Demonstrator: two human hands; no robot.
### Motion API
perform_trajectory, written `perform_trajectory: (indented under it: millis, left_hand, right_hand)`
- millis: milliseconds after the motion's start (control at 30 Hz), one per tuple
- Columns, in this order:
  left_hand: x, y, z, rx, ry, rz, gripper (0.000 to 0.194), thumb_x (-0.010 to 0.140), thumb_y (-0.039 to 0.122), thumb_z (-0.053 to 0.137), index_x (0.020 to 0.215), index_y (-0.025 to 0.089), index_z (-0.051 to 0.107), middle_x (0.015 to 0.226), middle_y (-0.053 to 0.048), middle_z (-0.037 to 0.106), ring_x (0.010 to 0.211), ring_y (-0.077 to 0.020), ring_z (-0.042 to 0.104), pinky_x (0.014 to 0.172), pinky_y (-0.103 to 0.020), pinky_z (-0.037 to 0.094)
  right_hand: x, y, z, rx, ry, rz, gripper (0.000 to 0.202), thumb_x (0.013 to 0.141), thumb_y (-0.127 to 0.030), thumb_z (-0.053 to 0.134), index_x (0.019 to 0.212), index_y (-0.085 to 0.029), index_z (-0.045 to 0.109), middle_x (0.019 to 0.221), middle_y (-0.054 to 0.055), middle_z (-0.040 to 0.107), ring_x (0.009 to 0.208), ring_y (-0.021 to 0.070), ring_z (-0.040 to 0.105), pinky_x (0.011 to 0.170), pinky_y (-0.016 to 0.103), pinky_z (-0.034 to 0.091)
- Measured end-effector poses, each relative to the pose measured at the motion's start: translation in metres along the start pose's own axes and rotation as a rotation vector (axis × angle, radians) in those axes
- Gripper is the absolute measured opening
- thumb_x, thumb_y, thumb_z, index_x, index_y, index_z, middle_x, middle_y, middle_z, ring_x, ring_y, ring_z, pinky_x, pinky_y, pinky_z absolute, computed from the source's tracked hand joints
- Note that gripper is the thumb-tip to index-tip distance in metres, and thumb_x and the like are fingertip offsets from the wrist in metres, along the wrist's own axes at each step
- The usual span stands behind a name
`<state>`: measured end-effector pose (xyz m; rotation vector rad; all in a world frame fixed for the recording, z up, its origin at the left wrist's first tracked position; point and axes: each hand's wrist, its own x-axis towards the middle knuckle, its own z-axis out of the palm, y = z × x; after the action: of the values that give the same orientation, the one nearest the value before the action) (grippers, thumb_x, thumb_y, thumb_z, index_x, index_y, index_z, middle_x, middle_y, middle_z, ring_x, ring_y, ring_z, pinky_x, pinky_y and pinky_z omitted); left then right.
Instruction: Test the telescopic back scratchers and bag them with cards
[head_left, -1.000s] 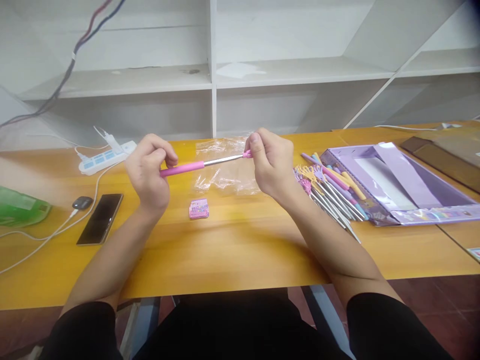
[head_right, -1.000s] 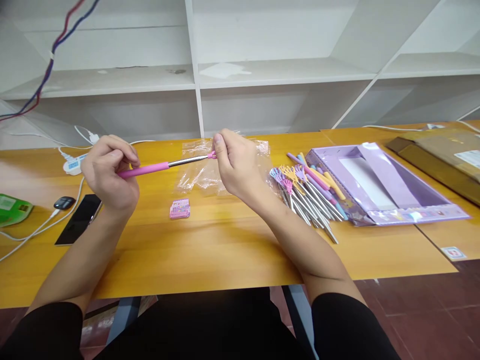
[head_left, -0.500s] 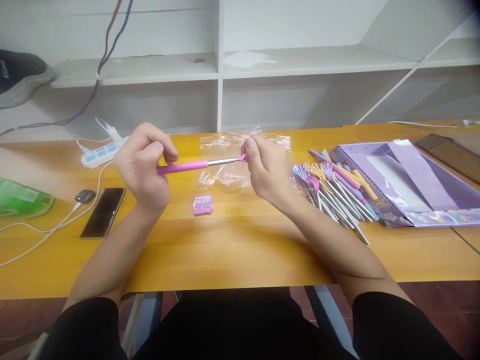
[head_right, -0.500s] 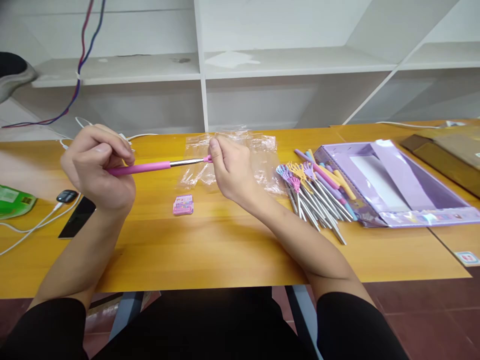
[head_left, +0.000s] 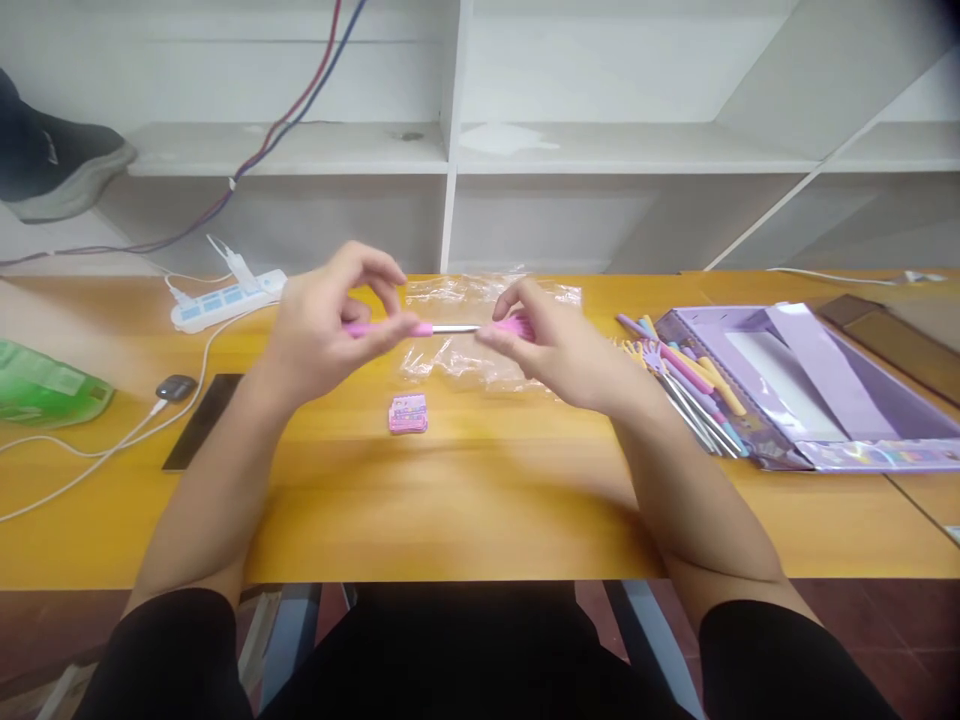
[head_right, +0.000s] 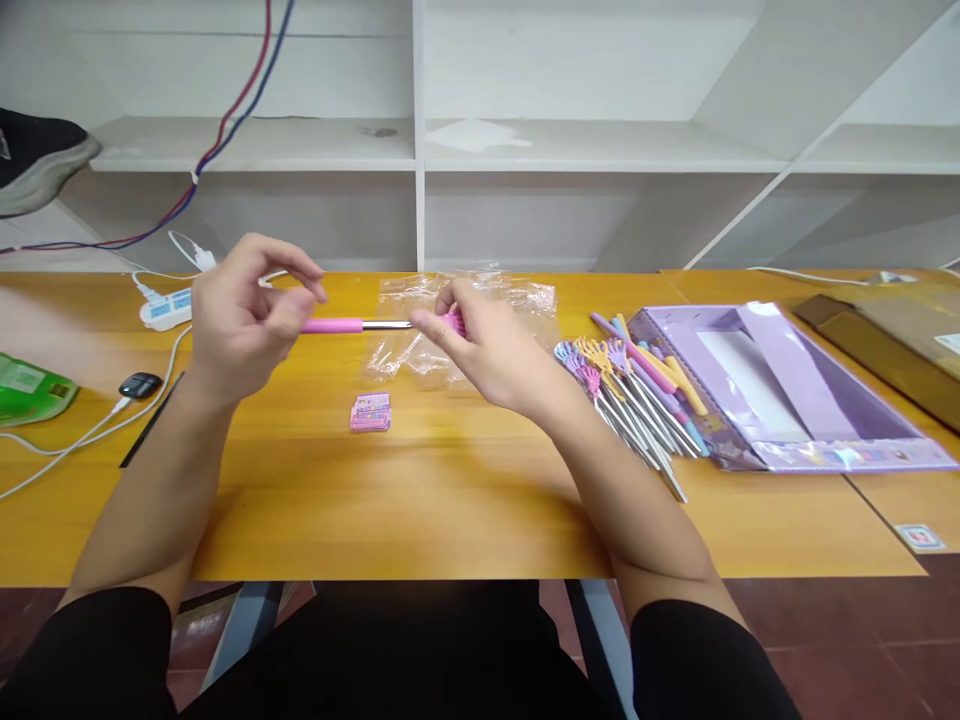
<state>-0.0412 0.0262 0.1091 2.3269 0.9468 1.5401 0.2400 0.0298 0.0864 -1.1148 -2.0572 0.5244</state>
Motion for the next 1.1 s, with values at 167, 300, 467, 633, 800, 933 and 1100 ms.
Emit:
perform_trajectory:
  millis: [167, 300, 467, 633, 800, 933, 1100]
  left_hand:
    - [-0.002, 0.005, -0.020, 0.404, -0.342, 0.212, 0.029, 0.100, 0.052, 0.074, 0.116, 0.028, 0.074, 0.088, -0.001, 0.079, 0.065, -0.0152, 0.066, 0.061, -0.030, 0.043]
    - [-0.005, 0.005, -0.019, 0.644, -0.315, 0.298, 0.028, 0.111, 0.046, 0.057, 0.107, 0.028, 0.077, 0.086, -0.002, 0.078, 0.073, -0.0184, 0.070, 0.063, -0.031, 0.043]
    - [-0.002, 0.003, -0.017, 0.745, -0.231, 0.314, 0.031, 0.112, 0.042, 0.054, 0.109, 0.022, 0.077, 0.091, -0.007, 0.078, 0.079, -0.0217, 0.070, 0.067, -0.033, 0.047]
    - [-0.003, 0.005, -0.018, 0.714, -0.244, 0.340, 0.026, 0.111, 0.042, 0.059, 0.113, 0.022, 0.075, 0.092, -0.006, 0.076, 0.081, -0.0217, 0.069, 0.071, -0.034, 0.049]
    - [-0.003, 0.007, -0.013, 0.795, -0.168, 0.422, 0.016, 0.108, 0.037, 0.065, 0.112, 0.025, 0.076, 0.088, -0.005, 0.074, 0.078, -0.0222, 0.064, 0.067, -0.036, 0.046]
    - [-0.001, 0.010, -0.008, 0.824, -0.044, 0.488, 0.009, 0.105, 0.032, 0.069, 0.107, 0.026, 0.076, 0.092, -0.007, 0.077, 0.082, -0.0245, 0.063, 0.067, -0.039, 0.045]
    - [0.000, 0.006, -0.006, 0.793, 0.020, 0.532, 0.009, 0.104, 0.033, 0.070, 0.102, 0.025, 0.074, 0.086, -0.006, 0.074, 0.080, -0.0250, 0.061, 0.066, -0.040, 0.043]
  right_hand:
    - [-0.008, -0.001, -0.022, -0.012, -0.286, 0.068, 0.029, 0.108, -0.055, 0.058, 0.111, -0.028, 0.048, 0.076, -0.004, 0.065, 0.057, 0.0146, 0.058, 0.055, 0.029, 0.038]
    - [-0.004, -0.002, -0.024, -0.114, -0.066, -0.110, 0.024, 0.111, -0.050, 0.052, 0.112, -0.026, 0.052, 0.099, 0.005, 0.070, 0.081, 0.0191, 0.064, 0.068, 0.033, 0.047]
    - [0.004, -0.001, -0.020, -0.328, 0.147, -0.466, 0.027, 0.108, -0.050, 0.059, 0.116, -0.025, 0.065, 0.114, 0.011, 0.068, 0.104, 0.0250, 0.064, 0.086, 0.040, 0.052]
    - [0.010, 0.006, -0.011, -0.493, 0.309, -0.596, 0.015, 0.110, -0.031, 0.057, 0.112, -0.026, 0.071, 0.103, 0.008, 0.073, 0.091, 0.0211, 0.063, 0.077, 0.035, 0.048]
    - [0.013, 0.008, -0.007, -0.552, 0.406, -0.638, 0.015, 0.109, -0.031, 0.062, 0.099, -0.026, 0.071, 0.091, 0.004, 0.073, 0.080, 0.0179, 0.060, 0.071, 0.034, 0.041]
    - [0.013, 0.005, -0.006, -0.561, 0.507, -0.670, 0.013, 0.107, -0.031, 0.065, 0.096, -0.028, 0.071, 0.082, 0.001, 0.068, 0.075, 0.0175, 0.054, 0.069, 0.034, 0.038]
    - [0.013, 0.002, -0.009, -0.581, 0.562, -0.675, 0.016, 0.107, -0.033, 0.066, 0.092, -0.030, 0.070, 0.074, 0.000, 0.061, 0.072, 0.0177, 0.049, 0.070, 0.036, 0.034]
